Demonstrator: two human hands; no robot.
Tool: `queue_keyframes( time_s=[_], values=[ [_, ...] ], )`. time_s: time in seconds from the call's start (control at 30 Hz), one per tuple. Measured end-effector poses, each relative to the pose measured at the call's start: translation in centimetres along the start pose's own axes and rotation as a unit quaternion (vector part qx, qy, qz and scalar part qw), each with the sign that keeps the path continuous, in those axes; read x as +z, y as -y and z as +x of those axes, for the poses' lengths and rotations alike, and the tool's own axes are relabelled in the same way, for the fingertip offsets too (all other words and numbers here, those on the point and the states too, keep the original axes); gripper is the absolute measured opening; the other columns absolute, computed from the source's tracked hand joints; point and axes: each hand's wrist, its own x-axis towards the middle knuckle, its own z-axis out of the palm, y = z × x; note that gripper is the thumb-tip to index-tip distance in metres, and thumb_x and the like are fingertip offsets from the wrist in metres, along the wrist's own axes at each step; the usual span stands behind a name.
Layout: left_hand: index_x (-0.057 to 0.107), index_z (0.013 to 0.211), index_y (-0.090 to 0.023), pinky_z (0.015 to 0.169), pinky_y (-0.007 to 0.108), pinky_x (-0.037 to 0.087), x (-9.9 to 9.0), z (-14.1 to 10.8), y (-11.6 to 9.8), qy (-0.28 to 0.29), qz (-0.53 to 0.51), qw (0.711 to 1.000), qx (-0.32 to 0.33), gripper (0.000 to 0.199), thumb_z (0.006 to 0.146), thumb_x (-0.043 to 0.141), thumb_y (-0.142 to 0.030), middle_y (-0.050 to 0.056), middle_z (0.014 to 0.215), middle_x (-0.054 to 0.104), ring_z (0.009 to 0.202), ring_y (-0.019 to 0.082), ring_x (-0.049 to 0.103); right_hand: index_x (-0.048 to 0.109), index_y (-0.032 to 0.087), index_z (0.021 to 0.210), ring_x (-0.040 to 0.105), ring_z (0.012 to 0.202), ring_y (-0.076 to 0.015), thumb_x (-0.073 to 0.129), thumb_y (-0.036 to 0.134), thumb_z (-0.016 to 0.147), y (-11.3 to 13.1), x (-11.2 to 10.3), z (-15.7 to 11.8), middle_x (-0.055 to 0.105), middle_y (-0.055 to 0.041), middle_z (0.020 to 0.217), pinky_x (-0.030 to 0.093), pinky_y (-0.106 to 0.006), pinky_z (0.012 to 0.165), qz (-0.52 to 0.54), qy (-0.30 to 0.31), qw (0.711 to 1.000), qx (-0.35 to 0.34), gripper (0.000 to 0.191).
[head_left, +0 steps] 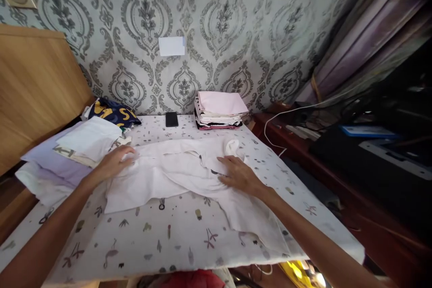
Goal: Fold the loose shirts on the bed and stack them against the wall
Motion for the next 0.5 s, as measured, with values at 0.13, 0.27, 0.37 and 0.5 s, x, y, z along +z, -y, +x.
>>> queue_keyframes(
  time_s=[0.13,0.27,0.37,0.5],
  values=[
    [0.062,0.116,-0.022,0.099,0.039,0.047,1.6,0.6,-2.1,0.090,0.161,0.983,-0.009,0.038,0.084,0.043,-0.029,0.011,0.128,0.064,0.123,0.029,0.056,0.056,0.017,0.134,0.056,0.116,-0.0268,0.050,0.014,0.086,2.3,-0.9,0.5,0.061,-0.0145,0.126,0.046,-0.031,0.083,-0.109,0.050,0.992,0.049,0.048],
    [0.066,0.111,-0.021,0.085,0.037,0.050,1.0,1.2,-1.8,0.099,0.240,0.963,-0.077,0.038,0.087,0.036,-0.017,0.011,0.122,0.067,0.113,0.029,0.063,0.067,0.019,0.091,0.062,0.095,-0.0247,0.051,0.007,0.085,2.2,-2.8,0.9,0.066,-0.0092,0.096,0.040,-0.031,0.074,0.020,-0.020,0.988,0.150,0.021],
    [0.068,0.107,-0.023,0.079,0.034,0.049,-1.4,2.8,-1.0,0.063,0.216,0.968,-0.114,0.033,0.089,0.040,-0.020,0.009,0.113,0.071,0.103,0.029,0.066,0.058,0.019,0.068,0.061,0.088,-0.0232,0.058,0.008,0.082,0.8,-5.5,2.8,0.060,-0.0054,0.075,0.036,-0.030,0.071,0.160,-0.117,0.957,0.212,0.018],
    [0.066,0.107,-0.017,0.081,0.031,0.048,-5.8,7.8,0.0,-0.020,0.171,0.975,-0.142,0.028,0.091,0.043,-0.022,0.008,0.103,0.072,0.096,0.024,0.066,0.054,0.017,0.065,0.057,0.070,-0.0174,0.056,0.017,0.087,-1.7,-9.9,9.8,0.050,-0.0020,0.057,0.039,-0.026,0.062,0.323,-0.165,0.903,0.229,0.022]
  ],
)
